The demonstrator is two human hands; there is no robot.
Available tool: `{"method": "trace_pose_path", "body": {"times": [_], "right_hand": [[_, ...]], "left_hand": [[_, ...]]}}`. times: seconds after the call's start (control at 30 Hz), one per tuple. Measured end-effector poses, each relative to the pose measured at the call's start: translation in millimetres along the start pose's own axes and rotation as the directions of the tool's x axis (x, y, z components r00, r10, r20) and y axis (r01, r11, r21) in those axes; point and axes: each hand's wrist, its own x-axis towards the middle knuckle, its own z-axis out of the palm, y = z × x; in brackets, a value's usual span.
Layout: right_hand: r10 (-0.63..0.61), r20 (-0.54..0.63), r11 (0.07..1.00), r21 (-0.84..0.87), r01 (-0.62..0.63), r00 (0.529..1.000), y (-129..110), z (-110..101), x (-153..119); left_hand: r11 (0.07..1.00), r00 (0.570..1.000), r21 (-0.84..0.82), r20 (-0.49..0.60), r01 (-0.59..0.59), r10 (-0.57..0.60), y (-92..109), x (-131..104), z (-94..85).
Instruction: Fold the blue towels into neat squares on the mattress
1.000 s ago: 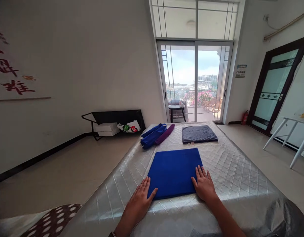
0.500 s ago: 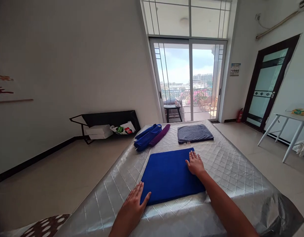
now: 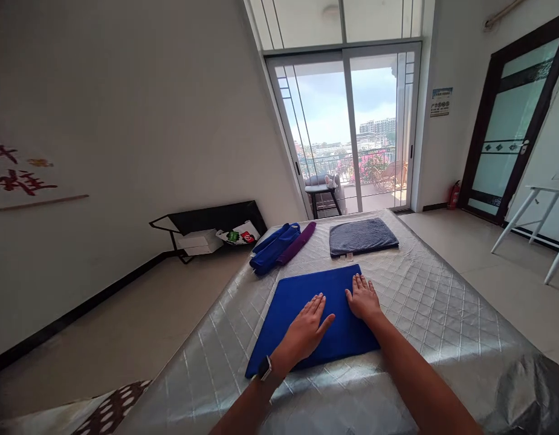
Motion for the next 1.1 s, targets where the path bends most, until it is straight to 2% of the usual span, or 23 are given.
{"method": "trace_pose_path", "body": {"times": [0.07,0.13,0.23,0.3,0.37,0.5,0.6,0.67,0.77,0.93,1.03,1.1], "right_hand": [[-0.015,-0.012,1.0,-0.016,0.014,1.0,0.6,-0.5,-1.6],[-0.033,-0.018,0.999,-0.037,0.032,0.999,1.3,-0.4,-2.6],[-0.043,-0.024,0.998,-0.044,0.041,0.999,1.6,0.0,-2.9],[-0.033,-0.029,0.999,-0.033,0.032,0.999,0.7,-0.4,-2.7],[-0.019,-0.023,0.999,-0.026,0.019,1.0,-0.5,-1.5,-2.6],[-0.004,0.015,1.0,-0.027,0.004,1.0,-0.6,-3.2,-1.9],[0.003,0.021,0.999,-0.036,-0.003,1.0,1.0,-2.3,-0.7],[0.006,0.016,0.999,-0.052,-0.006,1.0,1.6,-1.7,-0.3],[0.009,0.018,0.996,-0.086,-0.007,1.0,1.0,-3.8,-2.0],[-0.017,-0.009,0.989,-0.145,0.016,1.0,-1.5,-19.1,-2.9],[-0.055,-0.033,0.991,-0.121,0.051,0.998,-5.6,-30.4,9.5],[-0.065,-0.01,0.993,-0.097,0.063,0.998,-9.8,-33.8,23.1]], "left_hand": [[0.997,0.998,-0.021,0.013,-0.069,0.069,20.1,37.9,6.3],[0.993,0.994,-0.034,0.021,-0.109,0.109,29.4,64.5,17.7],[0.992,0.992,-0.059,0.043,-0.116,0.118,21.0,80.1,36.3],[0.992,0.993,-0.064,0.051,-0.105,0.109,2.0,77.7,43.8],[0.997,0.996,-0.046,0.058,-0.062,0.065,-25.2,69.4,44.8],[0.992,0.988,0.024,0.083,0.127,-0.129,-91.6,46.2,35.0],[0.971,0.97,0.041,0.044,0.237,-0.238,-133.5,30.1,31.4],[0.962,0.962,0.018,0.005,0.273,-0.273,-149.5,23.4,33.2],[0.959,0.959,-0.018,-0.008,0.283,-0.283,-156.1,20.8,37.6],[0.954,0.956,-0.062,0.0,0.294,-0.294,-151.8,24.5,38.9],[0.947,0.951,-0.089,0.009,0.307,-0.308,-150.5,24.7,37.7],[0.948,0.951,-0.079,0.022,0.309,-0.308,-149.9,23.9,36.9]]}}
